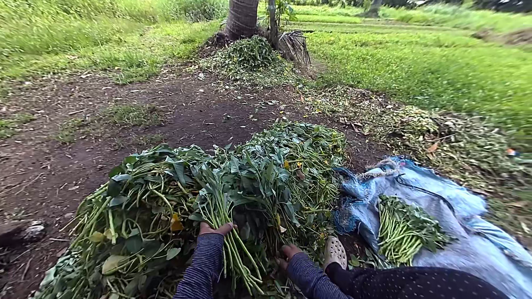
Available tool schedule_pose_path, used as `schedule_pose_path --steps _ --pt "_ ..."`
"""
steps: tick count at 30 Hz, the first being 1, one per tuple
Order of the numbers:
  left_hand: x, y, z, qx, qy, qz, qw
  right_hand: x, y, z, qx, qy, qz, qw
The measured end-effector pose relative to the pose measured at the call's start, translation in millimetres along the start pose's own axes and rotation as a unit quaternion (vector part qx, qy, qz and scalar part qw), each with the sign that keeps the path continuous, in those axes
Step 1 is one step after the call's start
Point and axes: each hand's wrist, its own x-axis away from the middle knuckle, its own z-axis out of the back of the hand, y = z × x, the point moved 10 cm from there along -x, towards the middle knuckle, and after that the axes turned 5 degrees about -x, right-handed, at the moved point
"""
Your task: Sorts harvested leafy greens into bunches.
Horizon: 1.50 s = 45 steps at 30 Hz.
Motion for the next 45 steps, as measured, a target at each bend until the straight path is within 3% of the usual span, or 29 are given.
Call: schedule_pose_path --steps 3,8,15,20,22,23,25,27,29,32,35,38,40,42,45 --pt "5.4 -1.8 -8.0 0.029 -0.002 -0.020 0.999 -12.9 -7.3 45.6 -0.026 0.089 -0.044 0.995" --pt "13.6 -19.8 -27.5 0.132 -0.022 0.035 0.990 -39.9 -13.8 55.1 -0.039 0.101 -0.074 0.991" --pt "27.0 -20.3 -61.9 0.086 -0.081 0.082 0.990 10.6 -57.9 54.4 -0.020 0.130 0.084 0.988" --pt "22.8 -22.7 -72.7 -0.022 -0.101 0.059 0.993 45.3 -86.2 45.1 0.016 0.298 0.321 0.899" --pt "23.9 -16.7 -69.7 -0.102 -0.107 0.035 0.988 52.4 -93.2 43.0 0.029 0.300 0.354 0.885" --pt "25.8 -13.4 -67.6 -0.140 -0.110 0.026 0.984 49.7 -92.8 41.5 0.012 0.257 0.321 0.912" --pt "26.4 -10.6 -65.0 -0.171 -0.110 0.003 0.979 35.7 -80.7 32.4 -0.101 0.104 0.164 0.976" --pt "29.4 -9.0 -64.3 -0.176 -0.115 -0.014 0.978 25.9 -70.0 15.9 -0.233 -0.013 0.024 0.972" --pt "36.1 -8.4 -65.9 -0.173 -0.124 -0.022 0.977 27.2 -78.5 6.6 -0.289 -0.058 -0.024 0.955" --pt "43.7 -8.2 -61.2 -0.168 -0.127 -0.002 0.977 29.9 -92.3 6.8 -0.370 -0.048 -0.040 0.927" --pt "37.9 -13.9 -56.8 -0.095 -0.131 -0.001 0.987 26.8 -87.1 1.5 -0.491 -0.036 -0.089 0.866" --pt "40.7 -13.3 -56.6 -0.101 -0.155 -0.020 0.982 25.2 -90.9 -0.8 -0.500 -0.041 -0.127 0.856" --pt "39.4 -13.4 -57.5 -0.077 -0.155 -0.023 0.985 7.8 -81.5 -9.0 -0.530 0.008 -0.125 0.839" --pt "34.9 -17.1 -55.3 -0.021 -0.136 -0.009 0.990 -1.3 -76.6 -8.9 -0.520 0.040 -0.100 0.848" --pt "30.1 -22.8 -51.5 0.020 -0.115 0.027 0.993 2.7 -88.7 5.2 -0.348 0.030 -0.029 0.937"
